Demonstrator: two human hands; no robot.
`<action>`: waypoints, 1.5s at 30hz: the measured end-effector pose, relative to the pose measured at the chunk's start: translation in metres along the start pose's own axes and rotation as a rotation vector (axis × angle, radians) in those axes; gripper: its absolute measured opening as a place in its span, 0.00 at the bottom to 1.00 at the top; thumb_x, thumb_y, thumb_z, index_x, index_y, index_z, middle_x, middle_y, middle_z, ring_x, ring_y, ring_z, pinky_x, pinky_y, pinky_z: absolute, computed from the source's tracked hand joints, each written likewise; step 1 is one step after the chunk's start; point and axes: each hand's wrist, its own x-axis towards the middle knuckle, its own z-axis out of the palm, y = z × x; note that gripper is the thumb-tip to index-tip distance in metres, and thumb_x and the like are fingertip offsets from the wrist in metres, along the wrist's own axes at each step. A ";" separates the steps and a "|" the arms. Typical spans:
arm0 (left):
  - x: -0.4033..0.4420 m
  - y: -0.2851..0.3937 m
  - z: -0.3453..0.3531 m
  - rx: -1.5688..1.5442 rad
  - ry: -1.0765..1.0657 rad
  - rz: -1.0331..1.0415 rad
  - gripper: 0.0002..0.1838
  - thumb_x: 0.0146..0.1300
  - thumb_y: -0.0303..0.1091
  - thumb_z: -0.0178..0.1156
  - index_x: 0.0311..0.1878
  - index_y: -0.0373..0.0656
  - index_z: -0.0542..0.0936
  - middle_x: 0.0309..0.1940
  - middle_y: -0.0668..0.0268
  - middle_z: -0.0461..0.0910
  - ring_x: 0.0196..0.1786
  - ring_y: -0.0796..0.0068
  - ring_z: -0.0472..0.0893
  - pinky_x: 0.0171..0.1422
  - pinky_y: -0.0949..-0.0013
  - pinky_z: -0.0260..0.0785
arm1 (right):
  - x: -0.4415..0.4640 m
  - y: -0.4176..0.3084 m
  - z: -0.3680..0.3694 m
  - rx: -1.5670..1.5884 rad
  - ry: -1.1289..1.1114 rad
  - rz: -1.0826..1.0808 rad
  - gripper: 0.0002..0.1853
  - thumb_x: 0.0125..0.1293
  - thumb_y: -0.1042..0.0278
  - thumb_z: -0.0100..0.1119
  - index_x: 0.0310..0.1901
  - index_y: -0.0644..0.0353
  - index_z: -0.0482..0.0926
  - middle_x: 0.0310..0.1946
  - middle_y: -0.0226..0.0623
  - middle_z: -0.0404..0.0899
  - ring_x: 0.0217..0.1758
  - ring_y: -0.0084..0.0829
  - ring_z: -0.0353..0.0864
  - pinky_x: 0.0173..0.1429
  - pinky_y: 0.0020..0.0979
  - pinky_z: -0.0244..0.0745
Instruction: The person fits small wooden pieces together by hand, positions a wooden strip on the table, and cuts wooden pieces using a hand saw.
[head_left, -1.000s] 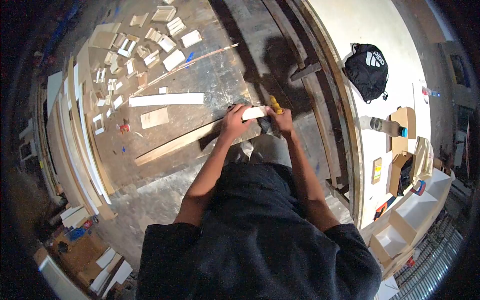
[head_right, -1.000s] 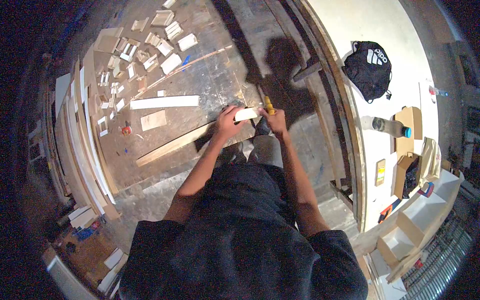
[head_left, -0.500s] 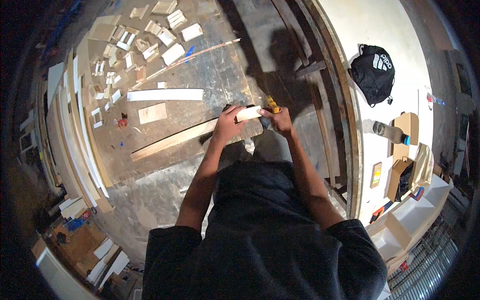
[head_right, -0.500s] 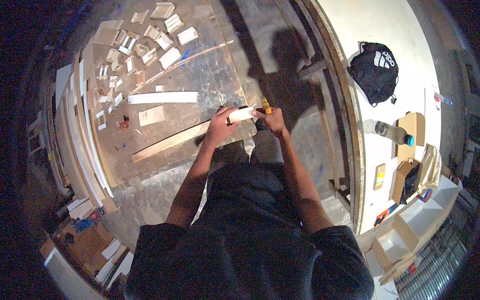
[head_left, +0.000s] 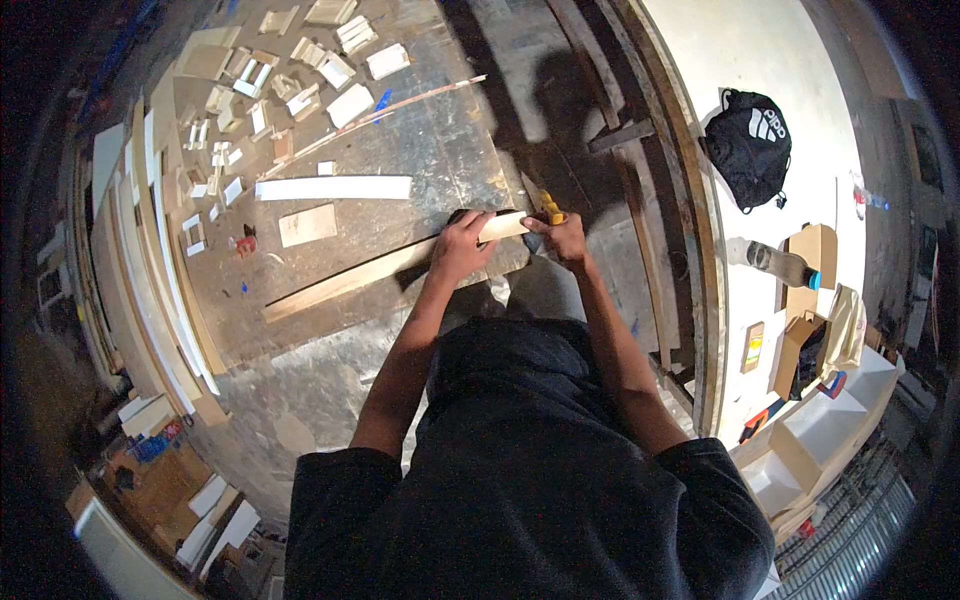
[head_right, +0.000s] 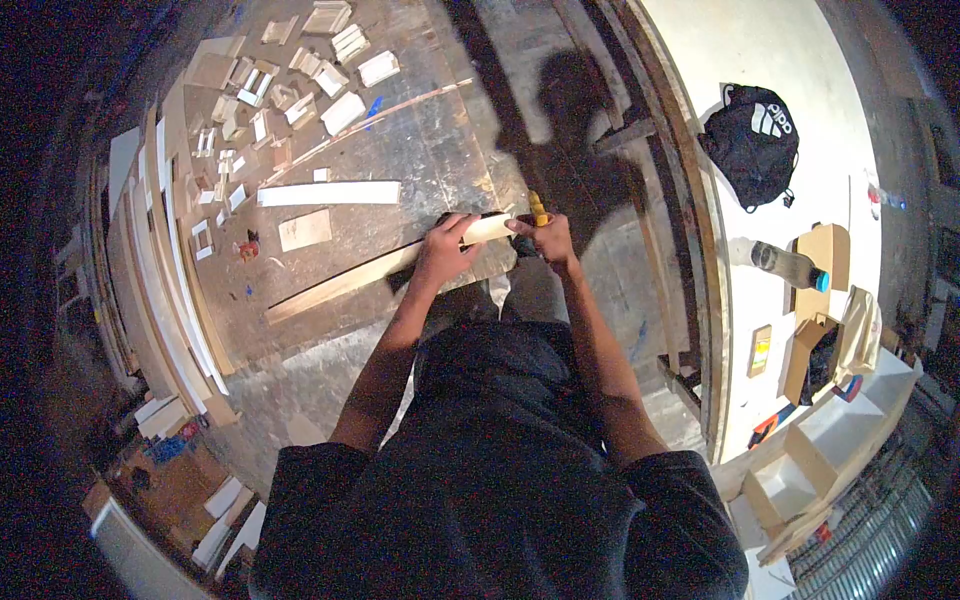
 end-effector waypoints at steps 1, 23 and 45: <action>0.000 0.000 0.000 0.002 0.001 0.001 0.26 0.53 0.33 0.73 0.58 0.42 0.81 0.48 0.56 0.82 0.48 0.49 0.84 0.51 0.54 0.79 | 0.002 0.001 0.000 -0.001 0.003 -0.004 0.19 0.55 0.53 0.82 0.35 0.60 0.87 0.18 0.16 0.69 0.18 0.13 0.60 0.22 0.26 0.52; -0.005 -0.004 -0.008 0.157 -0.004 -0.045 0.26 0.46 0.35 0.77 0.52 0.43 0.84 0.48 0.62 0.82 0.52 0.56 0.82 0.54 0.55 0.78 | -0.002 -0.010 0.003 0.000 -0.004 0.016 0.18 0.55 0.55 0.82 0.36 0.63 0.88 0.24 0.24 0.83 0.19 0.14 0.68 0.25 0.25 0.61; -0.011 -0.012 -0.004 0.097 0.091 -0.005 0.27 0.42 0.34 0.80 0.49 0.43 0.86 0.45 0.64 0.82 0.52 0.57 0.79 0.59 0.55 0.72 | 0.002 0.007 0.002 -0.070 0.095 -0.055 0.22 0.52 0.52 0.84 0.31 0.65 0.87 0.23 0.26 0.82 0.22 0.17 0.73 0.26 0.27 0.67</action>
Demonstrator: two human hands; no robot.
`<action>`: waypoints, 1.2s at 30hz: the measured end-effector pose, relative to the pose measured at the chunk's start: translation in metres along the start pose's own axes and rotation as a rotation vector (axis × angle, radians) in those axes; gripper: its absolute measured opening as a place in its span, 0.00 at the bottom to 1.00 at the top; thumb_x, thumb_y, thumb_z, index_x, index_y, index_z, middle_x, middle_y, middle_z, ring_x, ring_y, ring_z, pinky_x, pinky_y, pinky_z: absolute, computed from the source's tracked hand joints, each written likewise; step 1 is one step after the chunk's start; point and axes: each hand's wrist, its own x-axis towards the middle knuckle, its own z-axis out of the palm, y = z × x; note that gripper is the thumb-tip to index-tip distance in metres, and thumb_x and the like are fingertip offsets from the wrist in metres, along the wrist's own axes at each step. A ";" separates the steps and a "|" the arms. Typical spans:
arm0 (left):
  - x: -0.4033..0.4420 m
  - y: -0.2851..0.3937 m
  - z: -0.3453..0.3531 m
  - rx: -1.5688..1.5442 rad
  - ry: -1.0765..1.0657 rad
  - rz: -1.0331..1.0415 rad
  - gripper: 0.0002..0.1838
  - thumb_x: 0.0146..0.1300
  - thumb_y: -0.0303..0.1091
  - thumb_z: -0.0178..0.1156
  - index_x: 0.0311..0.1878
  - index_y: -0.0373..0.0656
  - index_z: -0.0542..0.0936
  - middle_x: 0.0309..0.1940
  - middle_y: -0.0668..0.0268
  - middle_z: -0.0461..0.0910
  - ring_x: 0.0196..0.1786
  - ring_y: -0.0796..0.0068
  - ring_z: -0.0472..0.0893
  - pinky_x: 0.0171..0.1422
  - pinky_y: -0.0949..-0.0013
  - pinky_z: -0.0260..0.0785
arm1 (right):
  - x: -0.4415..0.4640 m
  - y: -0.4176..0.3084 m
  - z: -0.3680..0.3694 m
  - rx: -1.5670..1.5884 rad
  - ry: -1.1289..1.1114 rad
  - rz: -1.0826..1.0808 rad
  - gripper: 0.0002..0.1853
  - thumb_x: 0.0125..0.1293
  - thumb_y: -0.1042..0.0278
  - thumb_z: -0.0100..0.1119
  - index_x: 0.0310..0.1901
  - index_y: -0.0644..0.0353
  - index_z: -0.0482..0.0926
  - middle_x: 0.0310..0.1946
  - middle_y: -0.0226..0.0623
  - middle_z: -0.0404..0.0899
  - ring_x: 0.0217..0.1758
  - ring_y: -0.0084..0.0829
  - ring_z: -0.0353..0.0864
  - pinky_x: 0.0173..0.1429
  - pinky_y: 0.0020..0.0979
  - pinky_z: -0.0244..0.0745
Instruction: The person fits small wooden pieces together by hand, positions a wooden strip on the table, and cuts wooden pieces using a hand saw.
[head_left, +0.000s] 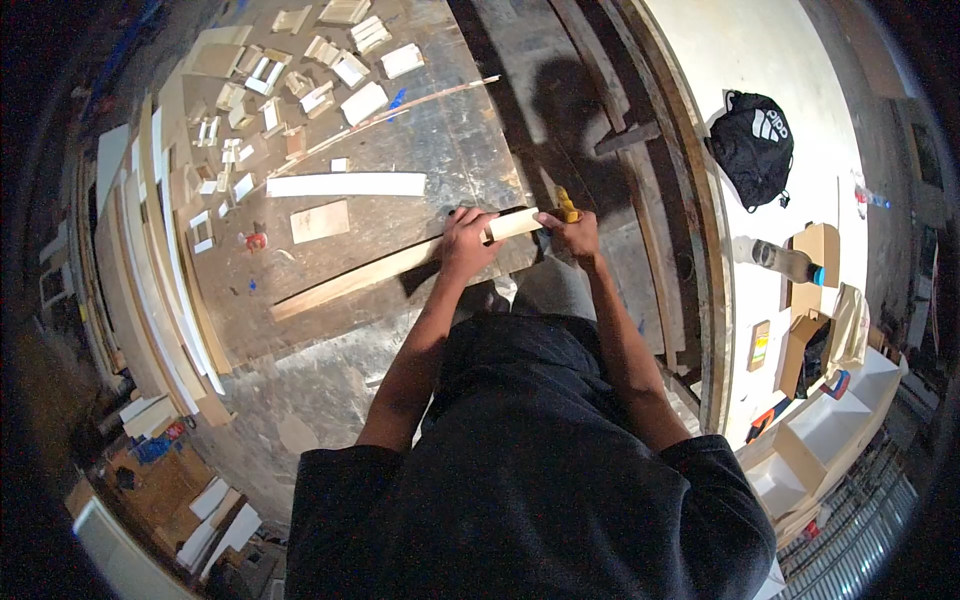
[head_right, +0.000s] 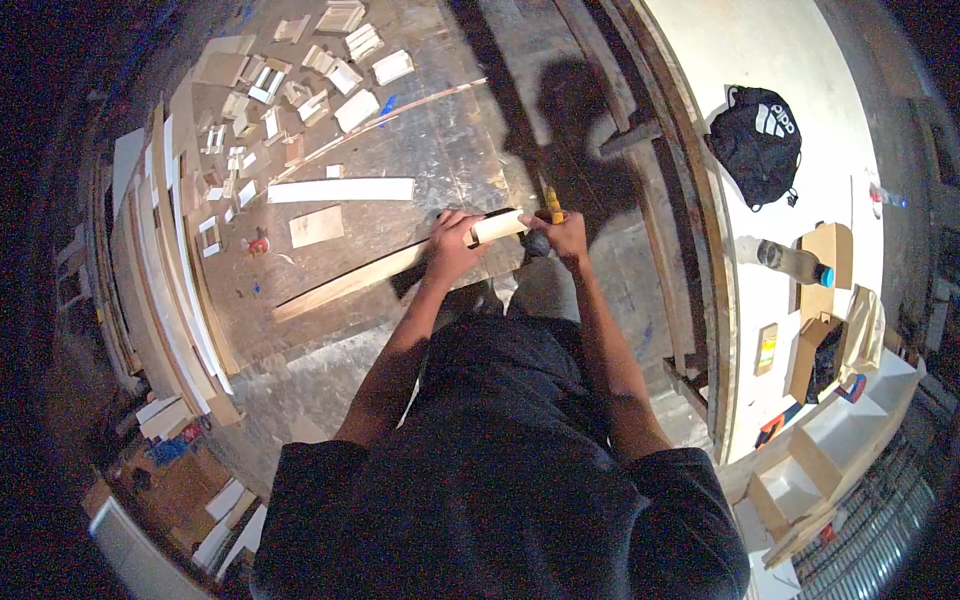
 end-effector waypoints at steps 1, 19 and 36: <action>0.000 0.000 0.000 0.018 -0.010 -0.007 0.26 0.42 0.33 0.80 0.49 0.43 0.86 0.45 0.64 0.82 0.52 0.57 0.79 0.59 0.55 0.70 | -0.003 -0.005 0.001 0.033 0.007 -0.035 0.24 0.51 0.51 0.85 0.32 0.66 0.87 0.24 0.27 0.83 0.23 0.18 0.76 0.28 0.27 0.70; 0.075 -0.010 0.013 -0.212 -0.609 -0.231 0.28 0.52 0.49 0.79 0.50 0.39 0.87 0.41 0.56 0.89 0.43 0.60 0.88 0.51 0.60 0.79 | 0.008 0.016 0.008 -0.063 0.012 -0.084 0.24 0.51 0.53 0.85 0.34 0.69 0.88 0.25 0.29 0.84 0.26 0.19 0.77 0.32 0.29 0.73; 0.153 0.032 -0.030 -0.235 -1.117 -0.056 0.27 0.65 0.54 0.69 0.51 0.37 0.84 0.39 0.59 0.87 0.42 0.71 0.82 0.49 0.64 0.73 | -0.034 -0.060 -0.030 0.295 0.039 -0.031 0.16 0.59 0.58 0.78 0.38 0.64 0.87 0.27 0.24 0.82 0.24 0.14 0.70 0.27 0.24 0.62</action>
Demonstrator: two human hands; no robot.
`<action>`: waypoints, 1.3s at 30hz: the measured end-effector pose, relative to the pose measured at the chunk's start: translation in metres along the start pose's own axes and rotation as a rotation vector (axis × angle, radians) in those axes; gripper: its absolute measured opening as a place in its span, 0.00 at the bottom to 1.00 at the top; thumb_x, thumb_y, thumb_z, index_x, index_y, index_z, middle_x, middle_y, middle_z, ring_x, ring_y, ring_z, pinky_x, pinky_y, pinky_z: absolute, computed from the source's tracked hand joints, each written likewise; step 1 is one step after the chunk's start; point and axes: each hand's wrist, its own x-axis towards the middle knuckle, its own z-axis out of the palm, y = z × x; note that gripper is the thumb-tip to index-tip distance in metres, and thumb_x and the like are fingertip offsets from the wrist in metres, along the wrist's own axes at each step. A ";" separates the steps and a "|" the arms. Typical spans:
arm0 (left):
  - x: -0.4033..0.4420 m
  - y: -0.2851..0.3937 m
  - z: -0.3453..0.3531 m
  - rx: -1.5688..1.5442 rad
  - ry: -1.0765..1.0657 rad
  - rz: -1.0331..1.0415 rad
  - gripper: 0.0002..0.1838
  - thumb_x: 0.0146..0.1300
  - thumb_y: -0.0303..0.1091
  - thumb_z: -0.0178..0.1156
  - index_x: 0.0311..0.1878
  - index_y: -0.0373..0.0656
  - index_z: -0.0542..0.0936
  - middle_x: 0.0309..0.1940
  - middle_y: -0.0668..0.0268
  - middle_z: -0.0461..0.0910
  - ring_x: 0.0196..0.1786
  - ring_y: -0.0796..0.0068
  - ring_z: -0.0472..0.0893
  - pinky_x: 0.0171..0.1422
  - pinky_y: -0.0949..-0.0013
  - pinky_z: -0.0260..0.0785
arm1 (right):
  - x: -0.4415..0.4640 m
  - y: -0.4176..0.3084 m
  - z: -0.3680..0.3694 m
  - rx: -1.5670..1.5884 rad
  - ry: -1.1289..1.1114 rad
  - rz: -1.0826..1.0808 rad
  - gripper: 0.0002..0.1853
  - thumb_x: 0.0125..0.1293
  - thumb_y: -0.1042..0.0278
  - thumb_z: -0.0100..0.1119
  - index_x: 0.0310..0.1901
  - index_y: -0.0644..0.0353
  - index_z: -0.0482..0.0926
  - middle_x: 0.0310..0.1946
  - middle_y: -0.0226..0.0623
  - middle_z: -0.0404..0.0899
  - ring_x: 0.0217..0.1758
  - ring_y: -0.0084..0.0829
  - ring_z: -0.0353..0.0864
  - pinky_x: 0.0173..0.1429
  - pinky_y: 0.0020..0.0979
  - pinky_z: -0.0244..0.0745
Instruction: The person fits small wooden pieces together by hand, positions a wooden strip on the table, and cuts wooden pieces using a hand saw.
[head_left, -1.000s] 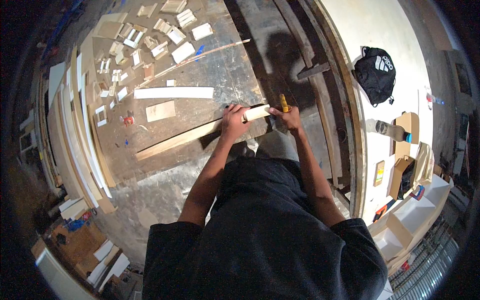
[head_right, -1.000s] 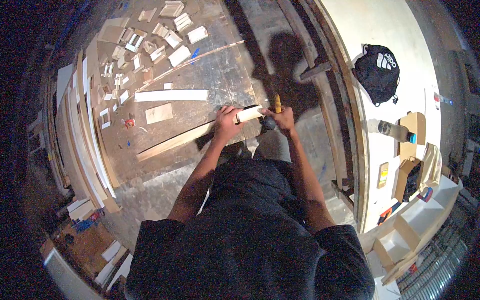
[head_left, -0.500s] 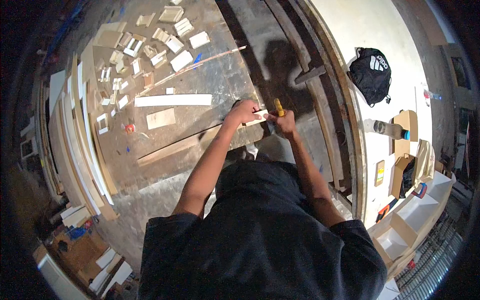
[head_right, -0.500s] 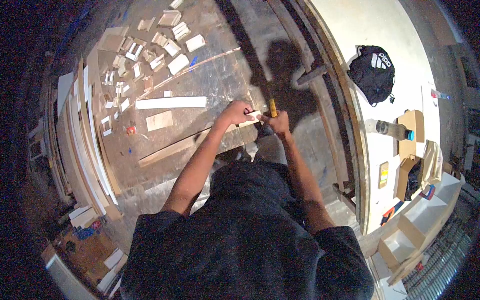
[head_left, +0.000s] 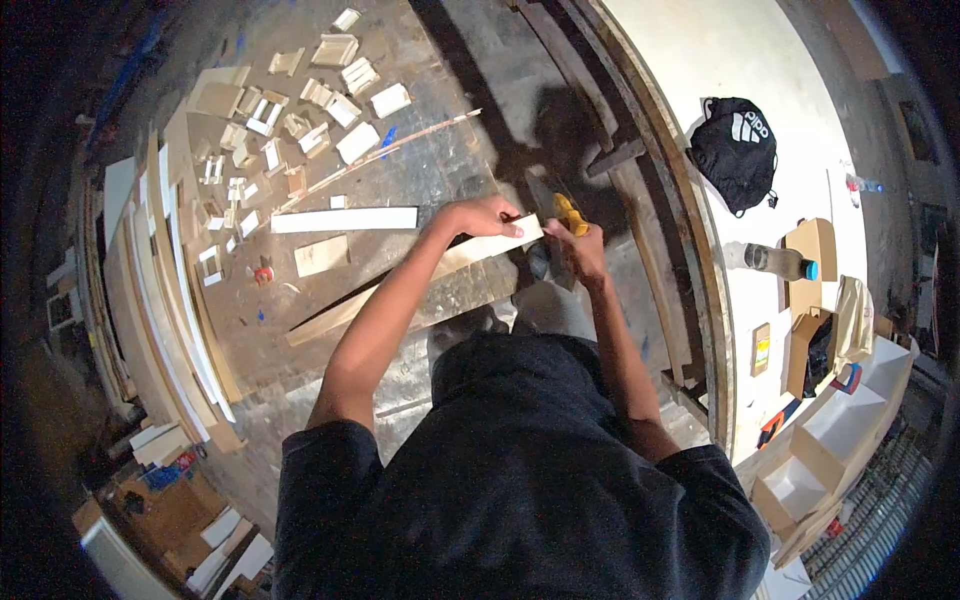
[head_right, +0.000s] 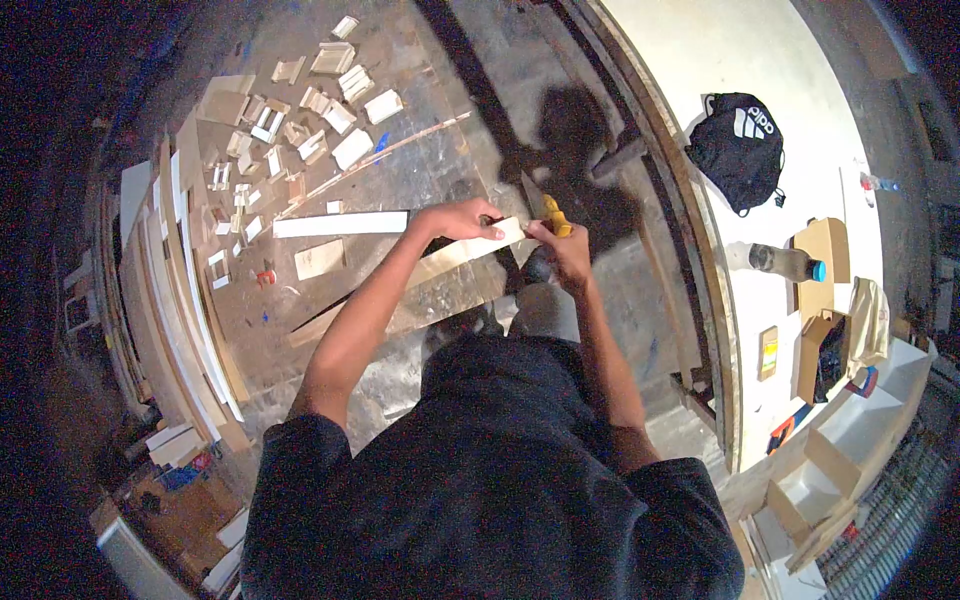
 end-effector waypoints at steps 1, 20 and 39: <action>-0.004 0.007 -0.005 -0.003 0.047 0.008 0.25 0.67 0.51 0.68 0.53 0.37 0.84 0.41 0.61 0.86 0.42 0.73 0.80 0.49 0.64 0.73 | 0.001 0.000 -0.008 0.069 -0.042 -0.033 0.16 0.64 0.56 0.75 0.38 0.63 0.87 0.29 0.25 0.84 0.24 0.13 0.71 0.27 0.23 0.62; -0.303 0.265 -0.192 -0.735 1.367 0.666 0.21 0.74 0.38 0.62 0.62 0.33 0.78 0.53 0.60 0.84 0.54 0.70 0.84 0.60 0.70 0.76 | -0.041 -0.066 -0.143 -0.121 0.278 -0.143 0.18 0.72 0.51 0.66 0.37 0.62 0.85 0.20 0.29 0.81 0.15 0.14 0.66 0.20 0.22 0.58; -0.447 0.067 -0.048 -0.974 2.020 0.407 0.27 0.77 0.49 0.57 0.66 0.35 0.73 0.59 0.56 0.79 0.58 0.64 0.81 0.64 0.58 0.76 | -0.190 -0.164 -0.042 -0.214 0.418 -0.404 0.22 0.75 0.52 0.61 0.46 0.69 0.85 0.22 0.33 0.84 0.17 0.11 0.61 0.23 0.20 0.52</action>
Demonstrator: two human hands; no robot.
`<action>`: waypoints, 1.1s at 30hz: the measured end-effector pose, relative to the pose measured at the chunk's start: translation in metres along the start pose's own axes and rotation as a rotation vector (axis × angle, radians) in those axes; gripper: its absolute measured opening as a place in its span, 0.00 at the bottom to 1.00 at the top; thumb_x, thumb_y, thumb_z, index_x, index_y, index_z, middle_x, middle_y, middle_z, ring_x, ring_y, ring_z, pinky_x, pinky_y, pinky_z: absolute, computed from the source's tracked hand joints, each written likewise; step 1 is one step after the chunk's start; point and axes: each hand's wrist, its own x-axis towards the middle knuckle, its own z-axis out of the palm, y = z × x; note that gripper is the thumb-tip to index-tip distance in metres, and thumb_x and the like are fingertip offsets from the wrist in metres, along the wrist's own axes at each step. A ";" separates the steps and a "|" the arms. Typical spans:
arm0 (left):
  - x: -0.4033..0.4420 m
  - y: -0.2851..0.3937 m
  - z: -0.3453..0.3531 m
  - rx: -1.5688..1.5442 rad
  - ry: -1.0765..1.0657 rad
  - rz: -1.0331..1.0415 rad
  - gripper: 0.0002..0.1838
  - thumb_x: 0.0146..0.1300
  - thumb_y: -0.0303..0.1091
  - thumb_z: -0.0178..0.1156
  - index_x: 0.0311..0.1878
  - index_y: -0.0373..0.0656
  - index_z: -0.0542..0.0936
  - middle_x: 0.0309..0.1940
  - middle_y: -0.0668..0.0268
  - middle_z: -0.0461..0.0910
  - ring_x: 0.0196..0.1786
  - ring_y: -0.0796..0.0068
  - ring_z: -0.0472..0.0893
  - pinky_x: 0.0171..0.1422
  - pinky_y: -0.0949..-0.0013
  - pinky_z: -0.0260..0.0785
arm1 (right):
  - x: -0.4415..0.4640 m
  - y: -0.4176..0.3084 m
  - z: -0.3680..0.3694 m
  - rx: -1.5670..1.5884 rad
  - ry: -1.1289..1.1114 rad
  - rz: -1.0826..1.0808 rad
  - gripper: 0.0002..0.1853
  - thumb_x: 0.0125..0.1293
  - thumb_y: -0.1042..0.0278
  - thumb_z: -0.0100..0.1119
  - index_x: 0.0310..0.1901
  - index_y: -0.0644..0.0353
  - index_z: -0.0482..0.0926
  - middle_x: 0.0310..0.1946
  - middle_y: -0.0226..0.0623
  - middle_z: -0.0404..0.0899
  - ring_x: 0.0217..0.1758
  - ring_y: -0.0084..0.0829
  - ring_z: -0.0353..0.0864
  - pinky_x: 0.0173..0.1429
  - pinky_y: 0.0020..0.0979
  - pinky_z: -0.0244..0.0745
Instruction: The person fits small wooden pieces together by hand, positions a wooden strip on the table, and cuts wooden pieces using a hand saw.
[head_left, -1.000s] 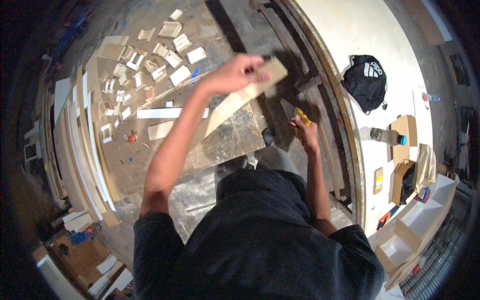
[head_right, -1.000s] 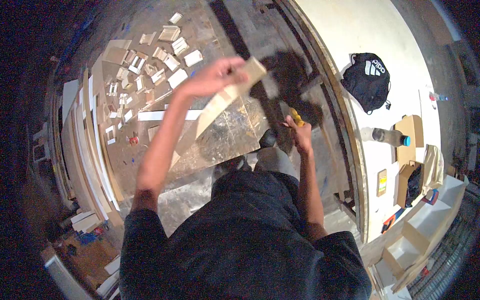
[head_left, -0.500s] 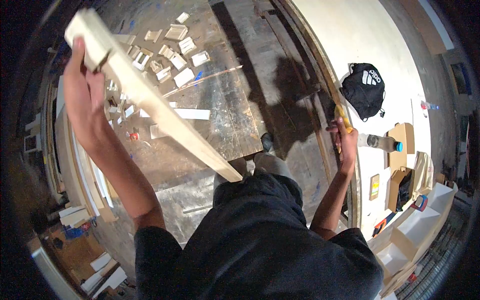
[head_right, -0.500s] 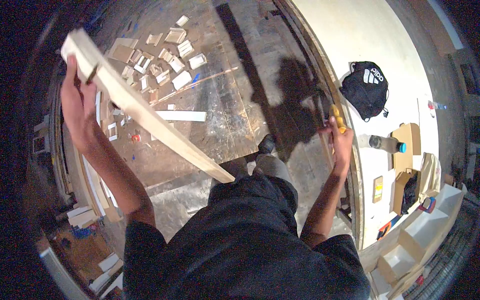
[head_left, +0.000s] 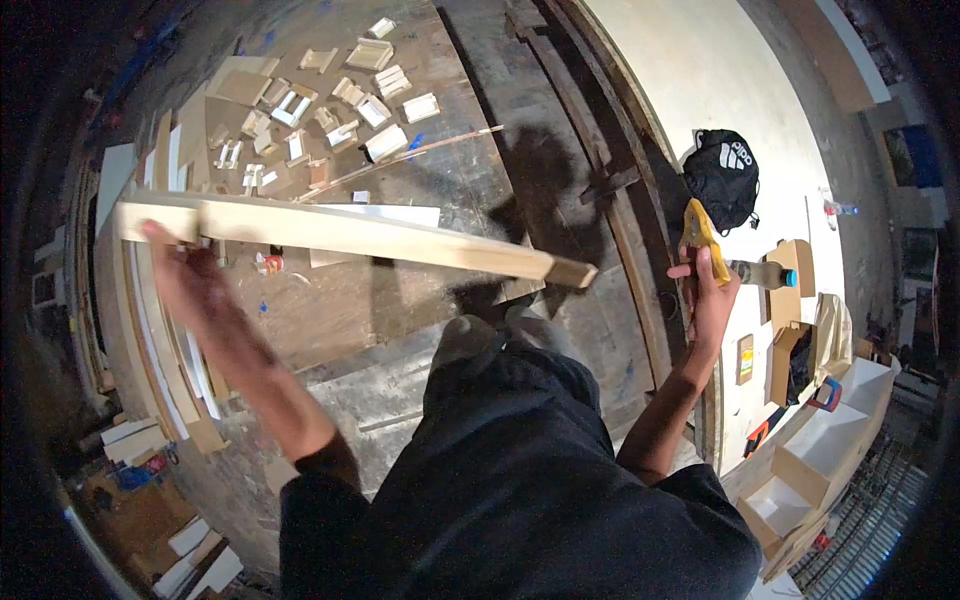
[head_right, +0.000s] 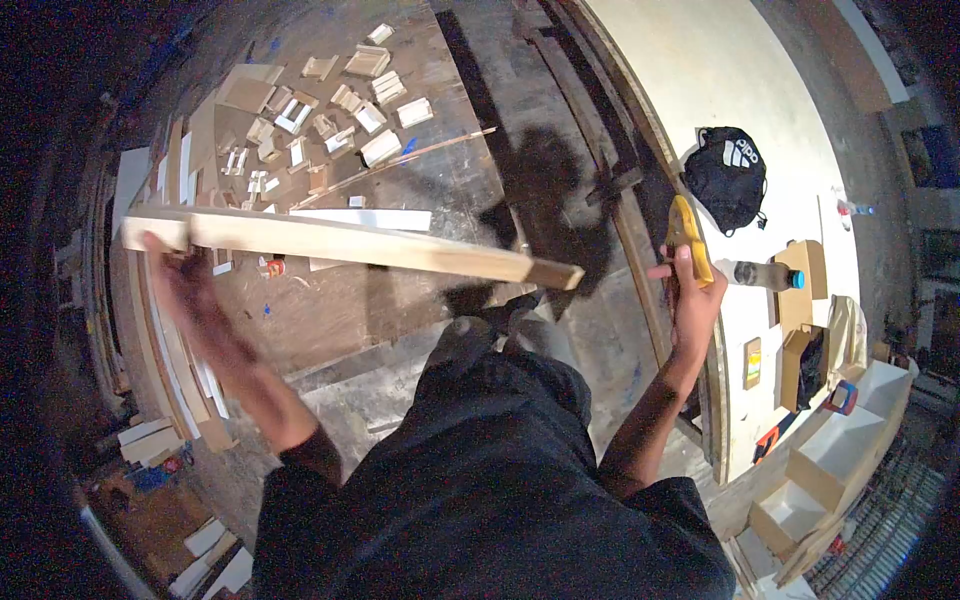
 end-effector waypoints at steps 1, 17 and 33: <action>-0.011 -0.033 -0.010 0.007 0.118 -0.024 0.28 0.78 0.50 0.55 0.68 0.36 0.71 0.60 0.57 0.79 0.59 0.63 0.81 0.65 0.56 0.74 | -0.010 -0.002 0.002 -0.025 0.016 -0.058 0.22 0.76 0.53 0.60 0.47 0.69 0.85 0.23 0.34 0.84 0.16 0.10 0.61 0.21 0.19 0.52; -0.193 -0.322 -0.067 -0.125 0.411 -0.706 0.20 0.76 0.51 0.59 0.47 0.40 0.74 0.47 0.60 0.81 0.45 0.64 0.83 0.50 0.59 0.77 | -0.142 0.057 0.134 -0.007 -0.175 -0.144 0.11 0.73 0.69 0.64 0.45 0.71 0.84 0.25 0.32 0.83 0.29 0.21 0.82 0.37 0.25 0.77; -0.219 -0.406 -0.087 -0.240 0.467 -0.758 0.25 0.75 0.48 0.59 0.57 0.39 0.62 0.58 0.54 0.74 0.61 0.57 0.78 0.68 0.48 0.77 | -0.195 0.185 0.136 0.069 0.385 0.041 0.21 0.75 0.51 0.63 0.28 0.56 0.73 0.18 0.23 0.68 0.19 0.17 0.67 0.23 0.25 0.60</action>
